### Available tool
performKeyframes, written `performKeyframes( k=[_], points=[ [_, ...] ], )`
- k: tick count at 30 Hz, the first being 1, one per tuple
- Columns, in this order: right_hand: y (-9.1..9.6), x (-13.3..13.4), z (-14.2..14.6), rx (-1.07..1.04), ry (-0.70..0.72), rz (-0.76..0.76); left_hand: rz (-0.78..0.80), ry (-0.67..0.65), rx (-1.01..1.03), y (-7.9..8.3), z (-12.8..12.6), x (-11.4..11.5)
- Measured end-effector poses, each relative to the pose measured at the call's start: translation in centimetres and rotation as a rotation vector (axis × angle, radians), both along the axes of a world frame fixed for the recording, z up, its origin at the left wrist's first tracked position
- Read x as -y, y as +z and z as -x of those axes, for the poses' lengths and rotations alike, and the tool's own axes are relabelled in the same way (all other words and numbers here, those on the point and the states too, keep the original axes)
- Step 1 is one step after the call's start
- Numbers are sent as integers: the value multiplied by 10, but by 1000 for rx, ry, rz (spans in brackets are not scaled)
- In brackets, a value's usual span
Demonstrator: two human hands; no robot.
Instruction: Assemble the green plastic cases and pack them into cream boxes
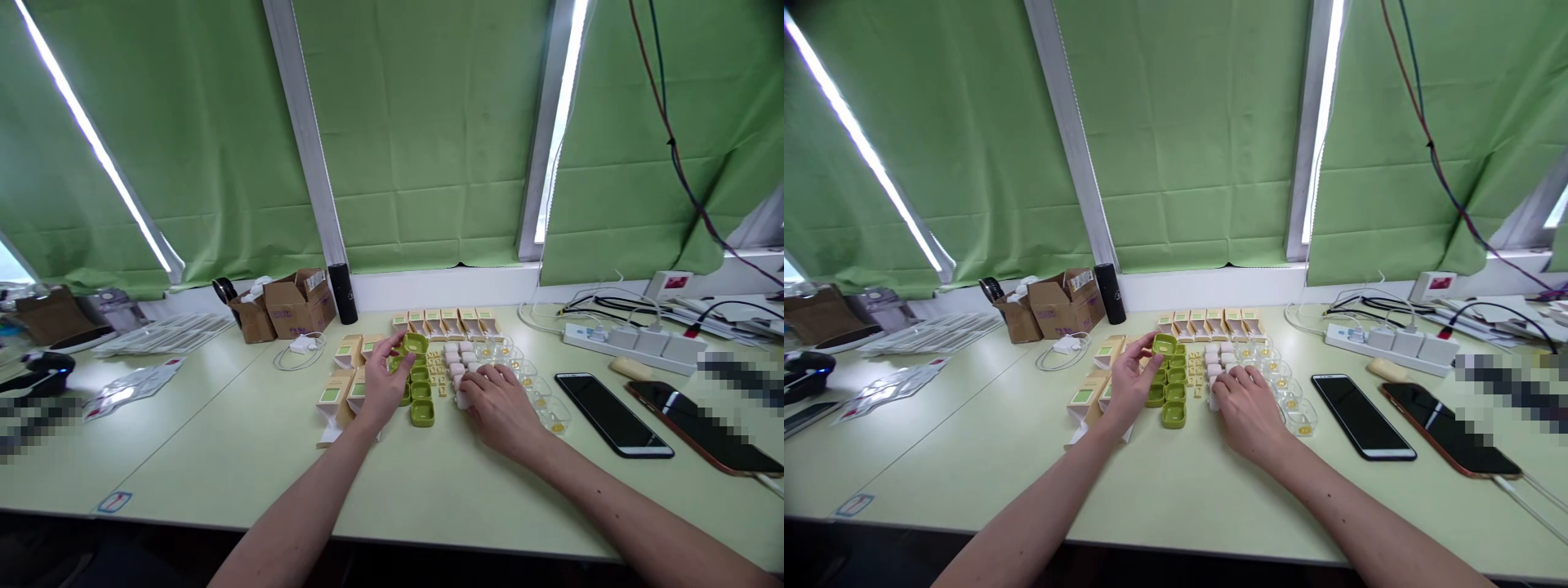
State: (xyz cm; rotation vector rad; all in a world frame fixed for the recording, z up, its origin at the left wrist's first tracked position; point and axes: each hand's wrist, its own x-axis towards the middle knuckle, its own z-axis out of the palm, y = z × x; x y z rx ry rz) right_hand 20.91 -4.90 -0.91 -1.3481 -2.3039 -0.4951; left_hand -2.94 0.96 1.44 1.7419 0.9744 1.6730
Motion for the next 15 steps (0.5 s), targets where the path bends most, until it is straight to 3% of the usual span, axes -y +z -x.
performKeyframes(
  k=[7, 15],
  points=[
    [-2, -1, -1, 46, -11, -6, -3, 0, -12, 0, 0, 0],
    [-1, -1, -7, -44, -32, -10, 16, -24, 13, 3, -1, 3]
  ],
)
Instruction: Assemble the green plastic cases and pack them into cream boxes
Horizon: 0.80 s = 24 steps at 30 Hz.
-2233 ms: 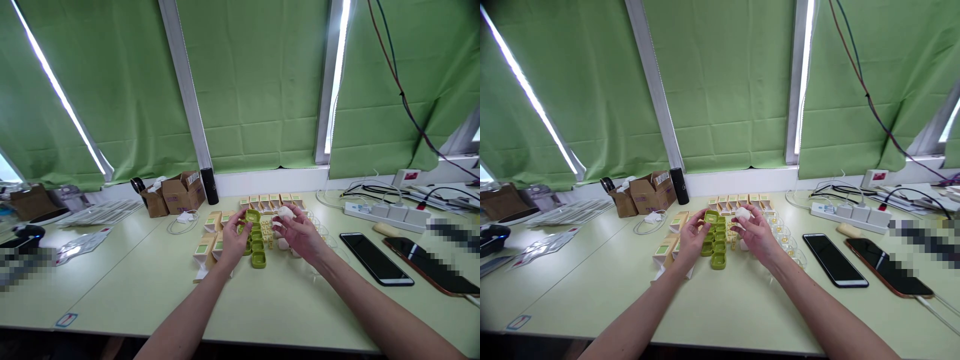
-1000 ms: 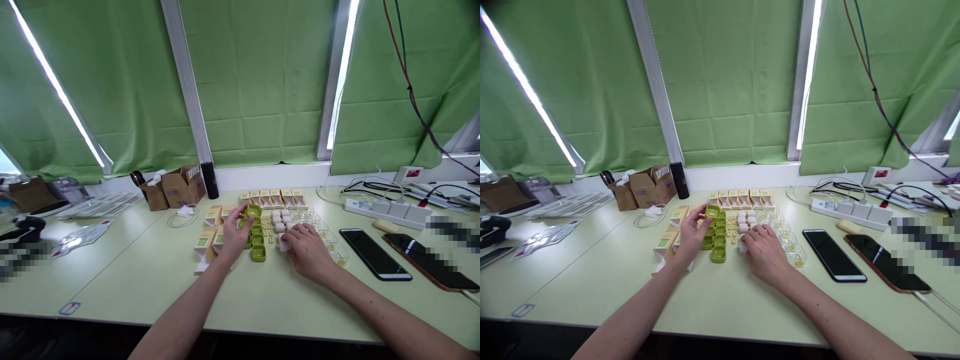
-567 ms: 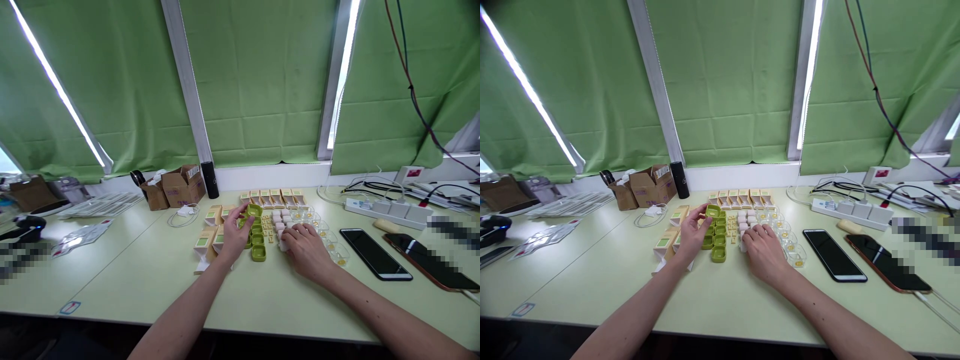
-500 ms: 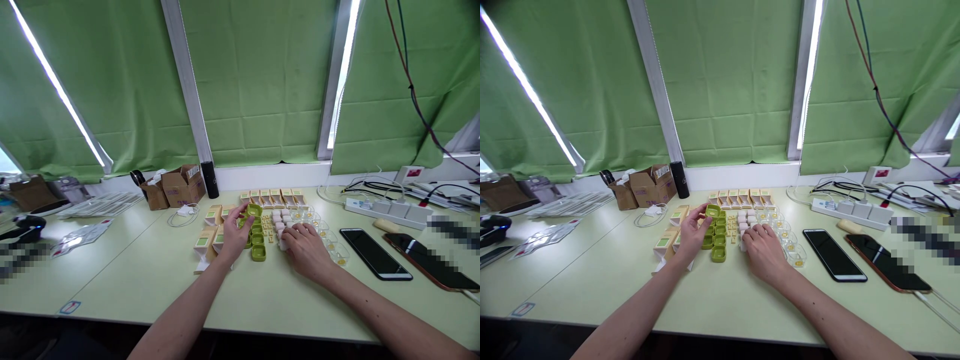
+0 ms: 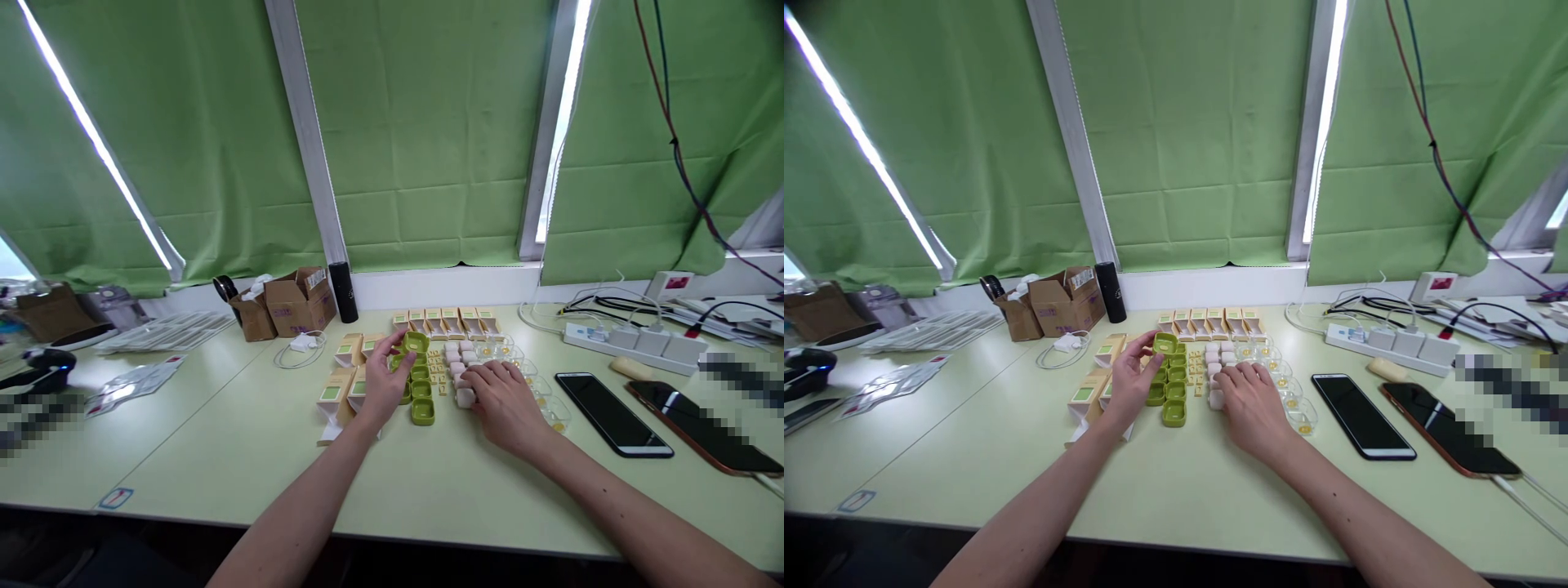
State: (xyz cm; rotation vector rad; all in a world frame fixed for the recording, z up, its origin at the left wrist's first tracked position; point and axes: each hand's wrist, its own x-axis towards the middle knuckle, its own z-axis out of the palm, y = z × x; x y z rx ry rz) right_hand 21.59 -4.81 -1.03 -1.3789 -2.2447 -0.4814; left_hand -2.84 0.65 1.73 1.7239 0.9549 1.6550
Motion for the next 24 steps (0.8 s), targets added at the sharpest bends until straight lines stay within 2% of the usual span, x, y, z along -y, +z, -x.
performKeyframes(
  k=[15, 19, 24],
  points=[
    [9, 4, -4, -129, -11, -9, -12, -53, 39, 2, 0, 3],
    [22, 5, 1, -226, 6, -34, 1, -105, 72, 3, -3, 4],
    [38, -4, 19, -334, 97, -97, -37, -165, 99, 5, -4, 5]
  ],
)
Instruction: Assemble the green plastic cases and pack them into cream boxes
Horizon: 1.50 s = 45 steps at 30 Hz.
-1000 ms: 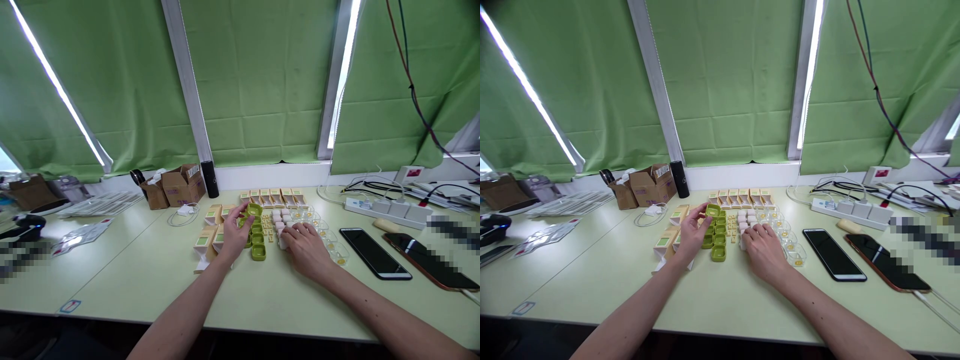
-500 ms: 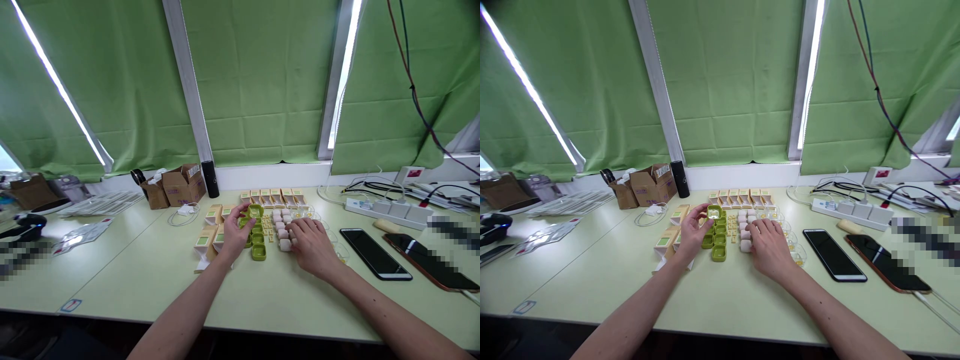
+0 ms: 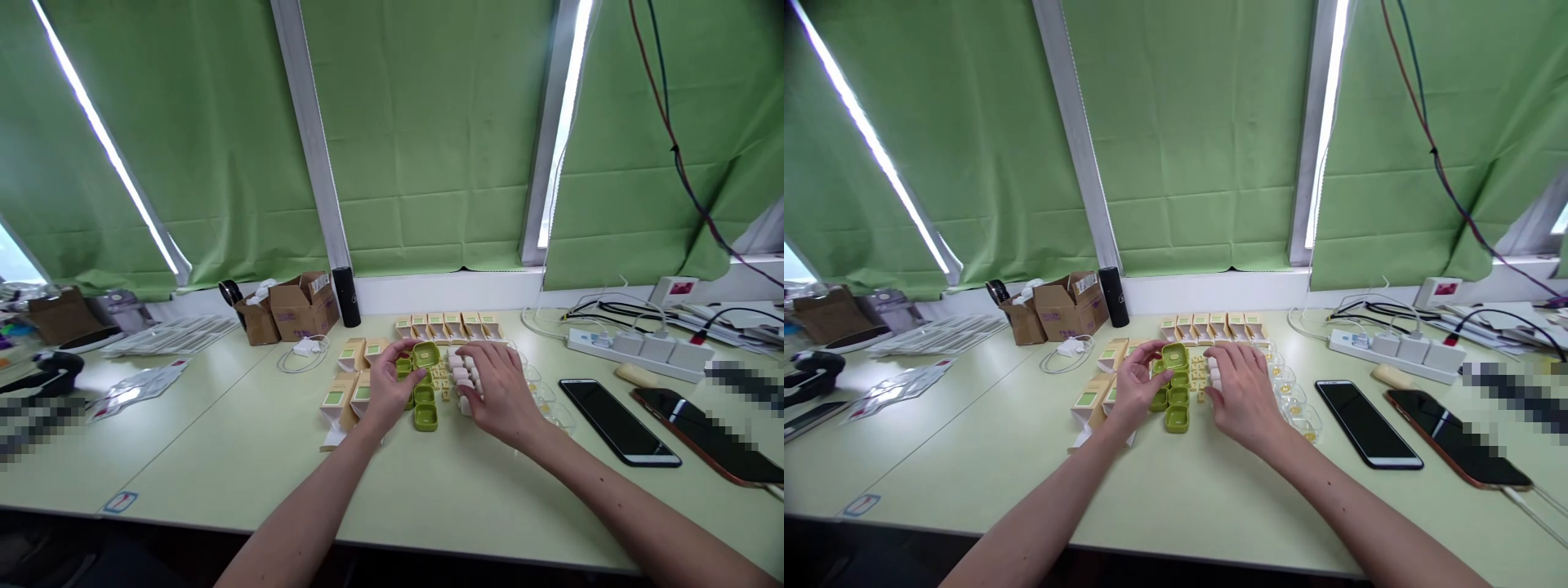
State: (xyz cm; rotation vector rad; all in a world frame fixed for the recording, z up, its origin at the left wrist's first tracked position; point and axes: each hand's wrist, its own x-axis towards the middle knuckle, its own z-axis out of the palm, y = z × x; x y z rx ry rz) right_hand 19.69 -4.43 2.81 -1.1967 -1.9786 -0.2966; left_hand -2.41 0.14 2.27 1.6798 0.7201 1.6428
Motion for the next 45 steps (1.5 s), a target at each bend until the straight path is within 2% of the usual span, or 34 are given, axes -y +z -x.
performKeyframes(
  k=[3, 9, 15, 20, 25, 34, 38, 45],
  points=[
    [2, -11, 16, -71, 65, -79, 31, -42, 62, 2, -2, 2],
    [-5, -24, 46, -224, 145, -204, 273, -177, 215, 1, -6, 2],
    [-14, -25, 51, -319, 175, -219, 340, -223, 113, -8, -9, -2],
    [-16, -23, 48, -402, 167, -102, 290, -179, -26, -9, -13, 0],
    [-14, -18, 45, -455, 186, -46, 218, -108, -38, -11, -11, -4],
    [-11, -13, 42, -467, 212, 17, -101, 155, -252, -5, -4, 2],
    [-12, -14, 40, -436, 209, 30, -182, 166, -298, -4, -4, 5],
    [-12, -15, 37, -333, 189, 12, -202, 162, -306, 0, -6, 9]
  ],
)
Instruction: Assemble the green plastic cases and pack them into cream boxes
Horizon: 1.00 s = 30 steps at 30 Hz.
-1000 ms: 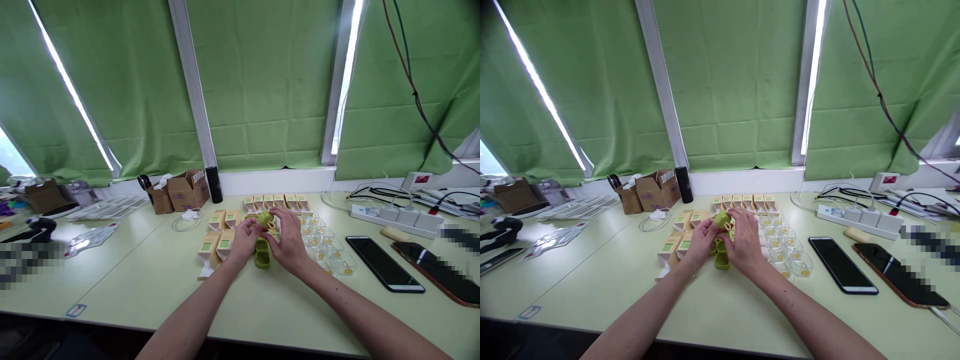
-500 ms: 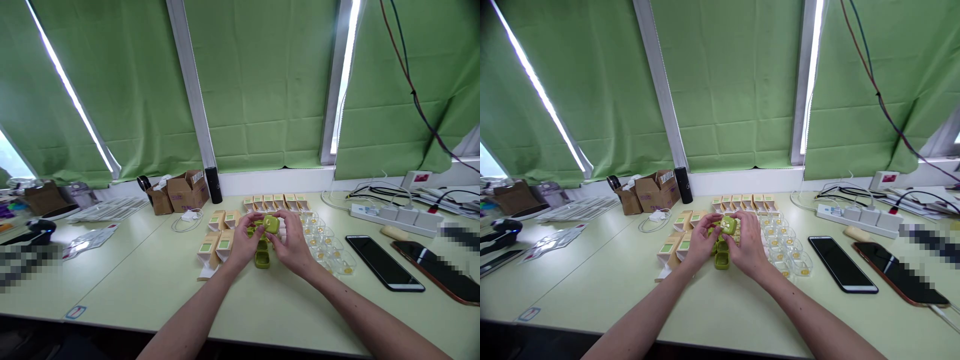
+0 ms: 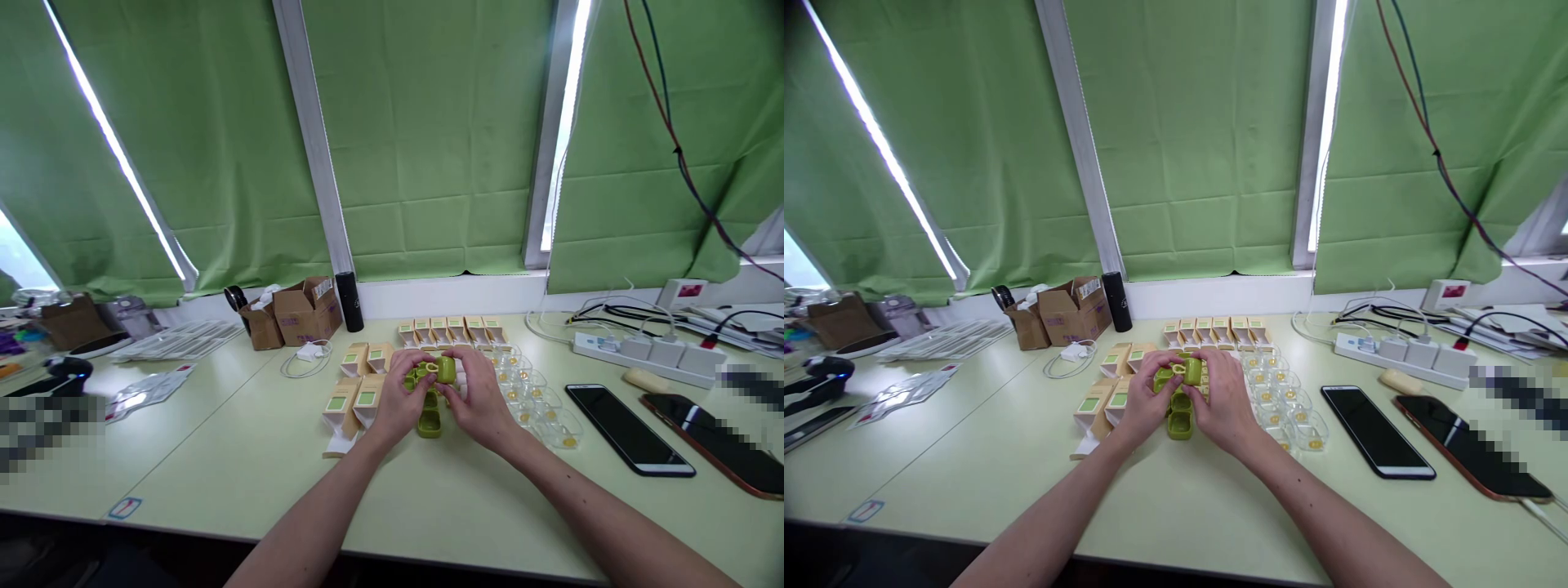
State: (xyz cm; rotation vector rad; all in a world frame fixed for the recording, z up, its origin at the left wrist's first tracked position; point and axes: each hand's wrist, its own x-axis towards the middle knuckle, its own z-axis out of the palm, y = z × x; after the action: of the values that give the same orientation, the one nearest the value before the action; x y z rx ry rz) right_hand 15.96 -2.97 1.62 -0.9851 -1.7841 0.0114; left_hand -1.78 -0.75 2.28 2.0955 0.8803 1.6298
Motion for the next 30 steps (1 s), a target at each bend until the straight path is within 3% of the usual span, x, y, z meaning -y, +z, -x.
performKeyframes(
  k=[30],
  points=[
    [-1, 1, -1, 81, 3, -23, -10, 47, 60, -1, 1, -2]
  ],
)
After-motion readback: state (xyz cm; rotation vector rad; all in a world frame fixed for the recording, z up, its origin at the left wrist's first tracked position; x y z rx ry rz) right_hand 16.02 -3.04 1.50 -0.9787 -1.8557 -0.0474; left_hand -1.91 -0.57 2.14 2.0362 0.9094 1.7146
